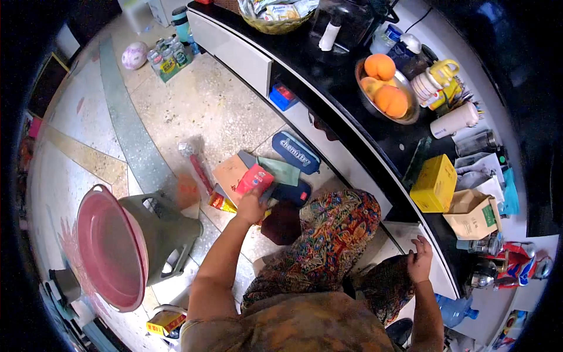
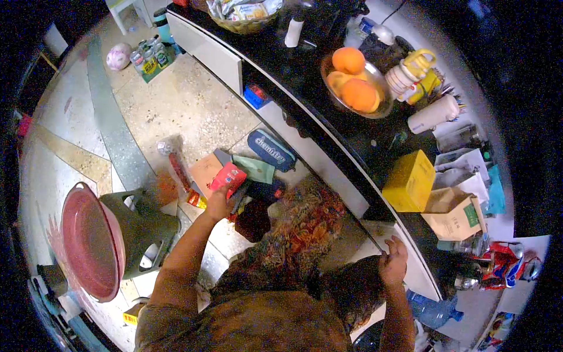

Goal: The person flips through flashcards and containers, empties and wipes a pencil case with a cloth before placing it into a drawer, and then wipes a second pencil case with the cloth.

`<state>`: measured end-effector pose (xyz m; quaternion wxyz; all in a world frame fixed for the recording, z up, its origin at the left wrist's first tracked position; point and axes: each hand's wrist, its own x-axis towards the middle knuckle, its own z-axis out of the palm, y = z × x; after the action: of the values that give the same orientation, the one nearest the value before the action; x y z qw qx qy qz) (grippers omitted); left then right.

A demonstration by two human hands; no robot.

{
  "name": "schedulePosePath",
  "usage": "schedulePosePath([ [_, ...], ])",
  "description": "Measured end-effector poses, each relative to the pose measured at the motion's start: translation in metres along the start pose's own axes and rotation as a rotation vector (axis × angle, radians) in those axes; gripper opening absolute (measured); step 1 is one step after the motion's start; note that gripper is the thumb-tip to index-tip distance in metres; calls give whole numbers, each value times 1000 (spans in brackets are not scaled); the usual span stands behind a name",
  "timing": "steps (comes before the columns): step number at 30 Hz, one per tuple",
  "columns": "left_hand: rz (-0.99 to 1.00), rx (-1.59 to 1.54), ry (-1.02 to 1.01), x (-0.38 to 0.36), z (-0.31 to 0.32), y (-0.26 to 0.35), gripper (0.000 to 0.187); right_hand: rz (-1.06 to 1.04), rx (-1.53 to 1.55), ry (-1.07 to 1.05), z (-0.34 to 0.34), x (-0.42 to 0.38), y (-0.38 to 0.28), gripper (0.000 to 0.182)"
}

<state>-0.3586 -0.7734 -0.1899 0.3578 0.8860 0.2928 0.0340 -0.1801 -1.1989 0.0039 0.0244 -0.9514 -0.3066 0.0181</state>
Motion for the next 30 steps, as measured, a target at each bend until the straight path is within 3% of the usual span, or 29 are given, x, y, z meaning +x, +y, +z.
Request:
schedulePosePath([
  [7, 144, 72, -49, 93, 65, 1, 37, -43, -36, 9, -37, 9, -16, 35],
  [10, 112, -12, -59, 127, 79, 14, 37, 64, -30, 74, -42, -9, -1, 28],
  [12, -79, -197, -89, 154, 102, 11, 37, 241, 38, 124, -31, -21, 12, 24],
  [14, -122, -283, -12, 179, 141, -6, 36, 328, 22, 71, -17, -30, 30, 24],
  [16, -407, -635, 82, 196, 161, -9, 34, 373, 232, 158, 4, -38, 47, 29],
  [17, -415, -626, 68, 203, 169, -9, 34, 358, 202, 118, 2, -31, 42, 34],
  [20, -699, -531, 310, 229, 193, -11, 35, 297, 217, 106, 4, -34, 53, 37],
  [21, -681, -708, 189, 245, 236, -63, 42, 316, 223, 109, 6, -38, 55, 39],
  [22, -685, -700, 178, 253, 232, -50, 42, 326, 224, 101, 9, -40, 55, 39],
  [24, -1141, -408, 278, 259, 205, -6, 55, 502, 756, 161, 14, -42, 50, 40],
  [25, -1173, -488, 364, 260, 212, -10, 66, 513, 756, 157, 14, -41, 51, 40],
  [28, -1268, -555, 346, 263, 202, 1, 69, 460, 505, 166, 4, -26, 45, 43],
  [29, -1134, -536, 288, 264, 213, -12, 65, 477, 412, 125, -5, -14, 36, 46],
  [30, -1054, -512, 93, 262, 182, 13, 58, 493, 319, 83, -9, -8, 31, 49],
])
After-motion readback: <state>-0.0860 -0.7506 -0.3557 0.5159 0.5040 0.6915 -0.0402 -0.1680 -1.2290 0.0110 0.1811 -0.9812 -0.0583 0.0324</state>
